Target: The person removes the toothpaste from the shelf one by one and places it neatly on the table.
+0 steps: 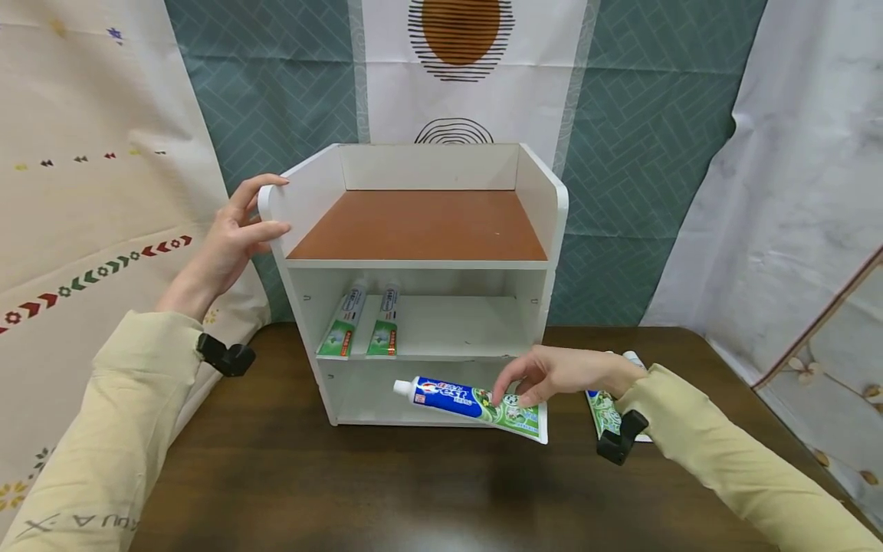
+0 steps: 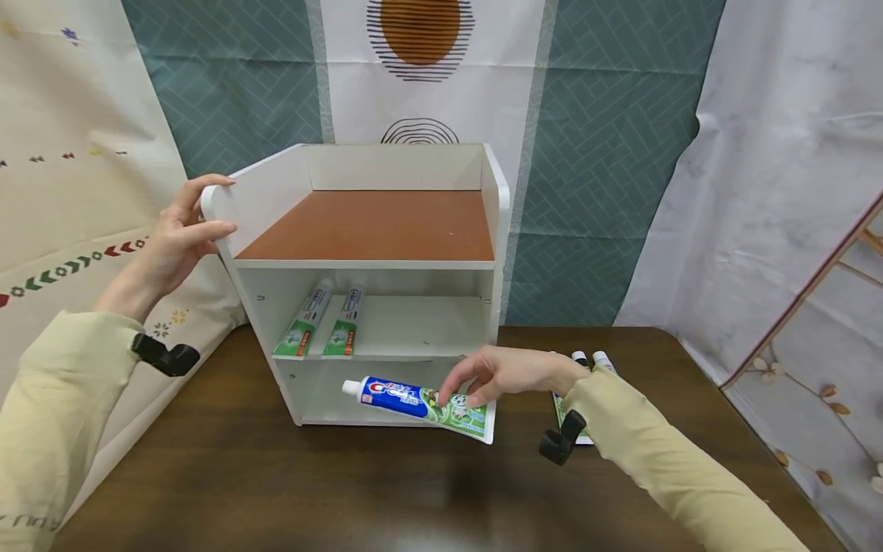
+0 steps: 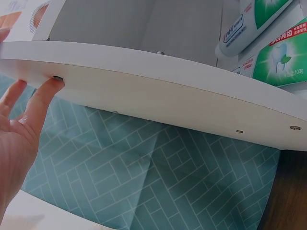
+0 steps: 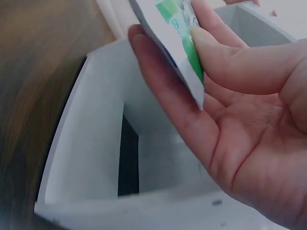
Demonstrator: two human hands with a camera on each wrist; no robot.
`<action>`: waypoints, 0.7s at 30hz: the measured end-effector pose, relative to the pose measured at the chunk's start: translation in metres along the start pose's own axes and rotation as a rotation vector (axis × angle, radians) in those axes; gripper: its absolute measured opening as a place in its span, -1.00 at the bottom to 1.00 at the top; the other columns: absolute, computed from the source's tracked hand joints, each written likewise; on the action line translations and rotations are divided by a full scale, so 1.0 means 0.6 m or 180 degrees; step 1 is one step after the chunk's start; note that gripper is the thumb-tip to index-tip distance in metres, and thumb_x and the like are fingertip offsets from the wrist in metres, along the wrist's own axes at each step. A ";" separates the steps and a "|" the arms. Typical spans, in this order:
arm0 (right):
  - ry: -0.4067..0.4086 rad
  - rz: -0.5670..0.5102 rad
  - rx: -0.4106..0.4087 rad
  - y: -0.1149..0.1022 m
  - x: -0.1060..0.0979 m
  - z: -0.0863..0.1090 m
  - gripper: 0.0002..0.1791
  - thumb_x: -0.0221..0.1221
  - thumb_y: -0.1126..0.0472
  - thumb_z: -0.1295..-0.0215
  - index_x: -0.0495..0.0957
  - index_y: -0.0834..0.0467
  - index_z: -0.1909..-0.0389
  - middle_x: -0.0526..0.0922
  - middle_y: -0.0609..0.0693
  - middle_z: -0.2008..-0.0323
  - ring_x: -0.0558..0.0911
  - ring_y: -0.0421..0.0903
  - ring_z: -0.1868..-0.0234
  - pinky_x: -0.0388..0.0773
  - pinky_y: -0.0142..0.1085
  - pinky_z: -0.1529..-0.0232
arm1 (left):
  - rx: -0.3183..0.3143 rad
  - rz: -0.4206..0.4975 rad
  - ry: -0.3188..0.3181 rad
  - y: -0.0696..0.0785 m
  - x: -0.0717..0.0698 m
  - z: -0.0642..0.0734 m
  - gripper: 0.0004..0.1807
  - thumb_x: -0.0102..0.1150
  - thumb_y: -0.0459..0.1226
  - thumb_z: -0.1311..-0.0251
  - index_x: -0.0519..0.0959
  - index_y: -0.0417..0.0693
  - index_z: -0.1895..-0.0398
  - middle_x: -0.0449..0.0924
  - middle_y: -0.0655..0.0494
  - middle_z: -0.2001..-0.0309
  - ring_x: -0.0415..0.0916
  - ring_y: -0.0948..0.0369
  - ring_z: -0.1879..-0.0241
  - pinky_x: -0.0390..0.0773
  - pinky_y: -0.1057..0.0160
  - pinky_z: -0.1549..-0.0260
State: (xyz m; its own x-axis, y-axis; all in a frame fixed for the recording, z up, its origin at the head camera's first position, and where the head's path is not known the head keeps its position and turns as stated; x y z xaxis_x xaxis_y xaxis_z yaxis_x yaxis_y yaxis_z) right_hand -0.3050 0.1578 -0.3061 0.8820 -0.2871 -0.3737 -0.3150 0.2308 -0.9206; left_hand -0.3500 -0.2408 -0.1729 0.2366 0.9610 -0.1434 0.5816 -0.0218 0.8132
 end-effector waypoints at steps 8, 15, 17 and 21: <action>-0.0207 0.0149 0.0002 0.015 -0.012 0.046 -0.72 0.05 0.40 -0.24 0.52 0.20 0.04 0.53 0.18 0.11 0.52 -0.02 0.23 0.47 -0.13 0.22 | -0.0013 -0.0008 -0.0035 -0.002 0.003 -0.001 -0.48 0.04 -0.46 -0.14 0.35 0.12 -0.17 0.12 -0.08 -0.17 0.25 0.02 0.03 0.49 0.27 0.35; -0.0260 0.0261 0.0056 0.026 -0.032 0.095 -0.72 0.03 0.41 -0.25 0.52 0.20 0.04 0.53 0.17 0.10 0.49 -0.10 0.28 0.47 -0.22 0.28 | 0.0000 0.0008 -0.0015 0.000 0.002 -0.002 -0.48 0.05 -0.46 -0.13 0.35 0.13 -0.17 0.12 -0.07 -0.17 0.26 0.03 0.03 0.48 0.27 0.35; -0.0271 0.0253 0.0053 0.029 -0.035 0.110 -0.73 0.02 0.42 -0.25 0.51 0.22 0.04 0.52 0.19 0.10 0.47 -0.12 0.34 0.46 -0.28 0.33 | 0.0000 0.0024 -0.0010 0.000 0.002 -0.002 -0.48 0.05 -0.46 -0.13 0.36 0.14 -0.16 0.12 -0.08 -0.17 0.27 0.04 0.03 0.48 0.27 0.35; -0.0225 0.0238 0.0127 0.038 -0.043 0.144 -0.72 -0.02 0.44 -0.26 0.50 0.23 0.04 0.52 0.19 0.13 0.50 -0.09 0.35 0.47 -0.28 0.34 | 0.0022 0.0033 -0.0011 -0.001 0.001 -0.001 -0.48 0.04 -0.47 -0.13 0.35 0.12 -0.17 0.12 -0.08 -0.17 0.27 0.03 0.03 0.49 0.29 0.36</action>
State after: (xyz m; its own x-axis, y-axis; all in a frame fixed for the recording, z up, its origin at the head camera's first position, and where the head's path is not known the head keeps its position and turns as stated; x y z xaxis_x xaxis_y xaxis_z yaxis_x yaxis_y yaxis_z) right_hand -0.3049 0.2508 -0.3079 0.8795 -0.2019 -0.4310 -0.3678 0.2863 -0.8847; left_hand -0.3507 -0.2403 -0.1728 0.2453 0.9597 -0.1370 0.5844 -0.0336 0.8108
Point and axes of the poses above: each hand's wrist, its own z-axis away from the middle knuckle, its own x-axis out of the palm, y = z × x, the point moved 3 cm from there along -z, towards the middle knuckle
